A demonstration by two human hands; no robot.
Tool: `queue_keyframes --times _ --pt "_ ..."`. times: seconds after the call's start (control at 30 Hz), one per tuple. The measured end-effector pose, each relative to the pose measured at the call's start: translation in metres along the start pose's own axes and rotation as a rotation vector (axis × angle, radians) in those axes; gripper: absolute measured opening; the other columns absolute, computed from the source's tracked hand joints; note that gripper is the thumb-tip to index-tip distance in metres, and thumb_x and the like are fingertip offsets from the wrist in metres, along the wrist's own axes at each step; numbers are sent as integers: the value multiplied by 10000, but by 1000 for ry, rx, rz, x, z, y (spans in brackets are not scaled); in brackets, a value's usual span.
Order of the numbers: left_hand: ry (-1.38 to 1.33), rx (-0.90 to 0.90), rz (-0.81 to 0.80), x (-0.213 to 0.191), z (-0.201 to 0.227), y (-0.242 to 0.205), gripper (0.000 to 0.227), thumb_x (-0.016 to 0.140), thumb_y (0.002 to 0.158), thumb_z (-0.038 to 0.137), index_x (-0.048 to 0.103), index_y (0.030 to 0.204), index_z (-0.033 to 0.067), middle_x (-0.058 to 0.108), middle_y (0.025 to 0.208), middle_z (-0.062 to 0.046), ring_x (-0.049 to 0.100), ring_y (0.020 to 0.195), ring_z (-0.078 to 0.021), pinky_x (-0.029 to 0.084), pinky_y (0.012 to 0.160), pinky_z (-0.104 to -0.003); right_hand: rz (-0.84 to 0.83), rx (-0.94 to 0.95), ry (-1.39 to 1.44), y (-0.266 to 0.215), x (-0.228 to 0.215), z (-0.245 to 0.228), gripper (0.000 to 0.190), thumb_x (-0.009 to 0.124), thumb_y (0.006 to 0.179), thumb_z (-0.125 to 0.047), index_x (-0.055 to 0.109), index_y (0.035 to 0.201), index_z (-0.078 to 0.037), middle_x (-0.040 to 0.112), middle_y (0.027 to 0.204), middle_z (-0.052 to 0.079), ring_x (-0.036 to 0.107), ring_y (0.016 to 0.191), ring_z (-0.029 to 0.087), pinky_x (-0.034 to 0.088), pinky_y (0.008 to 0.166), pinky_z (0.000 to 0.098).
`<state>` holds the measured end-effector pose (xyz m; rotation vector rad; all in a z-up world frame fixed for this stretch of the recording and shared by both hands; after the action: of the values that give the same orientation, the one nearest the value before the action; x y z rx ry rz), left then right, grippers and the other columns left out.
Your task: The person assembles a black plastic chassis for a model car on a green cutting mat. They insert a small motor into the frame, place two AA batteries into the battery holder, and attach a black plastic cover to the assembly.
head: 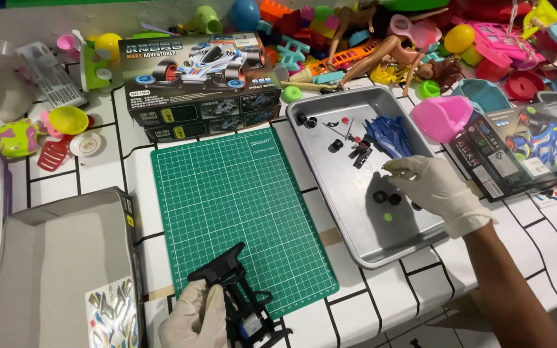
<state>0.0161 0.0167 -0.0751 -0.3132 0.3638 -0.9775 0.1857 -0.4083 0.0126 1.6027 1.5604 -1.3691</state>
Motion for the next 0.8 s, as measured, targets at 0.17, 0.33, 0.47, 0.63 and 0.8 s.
queue_keyframes --times 0.17,0.33,0.47,0.63,0.8 --pt "-185 156 22 4 1 -5 399 735 876 -27 732 1273 -60 676 651 -100 537 495 -110 449 492 -213 147 -303 73 39 7 -11 434 705 924 -180 683 1354 -125 687 1333 117 700 1124 276 556 1011 388" --pt "-219 125 -27 2 -1 -4 463 718 868 -45 700 1331 -34 466 544 -21 424 446 -95 371 446 -225 254 -297 195 74 3 -32 256 739 948 -169 764 1197 -115 729 1179 79 691 1006 249 562 1010 350" --pt "-158 102 22 2 -16 2 529 783 843 25 676 1355 -52 476 496 0 468 480 -65 518 625 -188 104 -223 92 78 -5 -64 146 731 912 -194 846 979 -132 809 992 18 728 894 174 605 835 327" --pt "-78 -106 11 0 21 -12 526 764 850 71 670 1359 -15 811 1101 -175 736 902 -179 581 897 -253 29 -107 66 105 6 -59 118 825 811 -101 853 919 -139 795 895 20 694 847 174 588 744 338" --pt "16 -89 -19 0 30 -14 531 776 844 138 684 1353 18 818 1159 -135 773 971 -153 587 909 -225 32 -133 81 103 3 -65 95 826 814 -69 854 889 -120 798 891 39 703 841 200 603 756 363"
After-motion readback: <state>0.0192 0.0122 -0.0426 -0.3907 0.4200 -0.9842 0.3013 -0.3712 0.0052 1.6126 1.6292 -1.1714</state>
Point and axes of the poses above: each hand's wrist, its own y-axis towards the middle knuckle, its own x-axis out of the palm, z = x × y, the point moved 5 cm from there along y, towards the middle knuckle
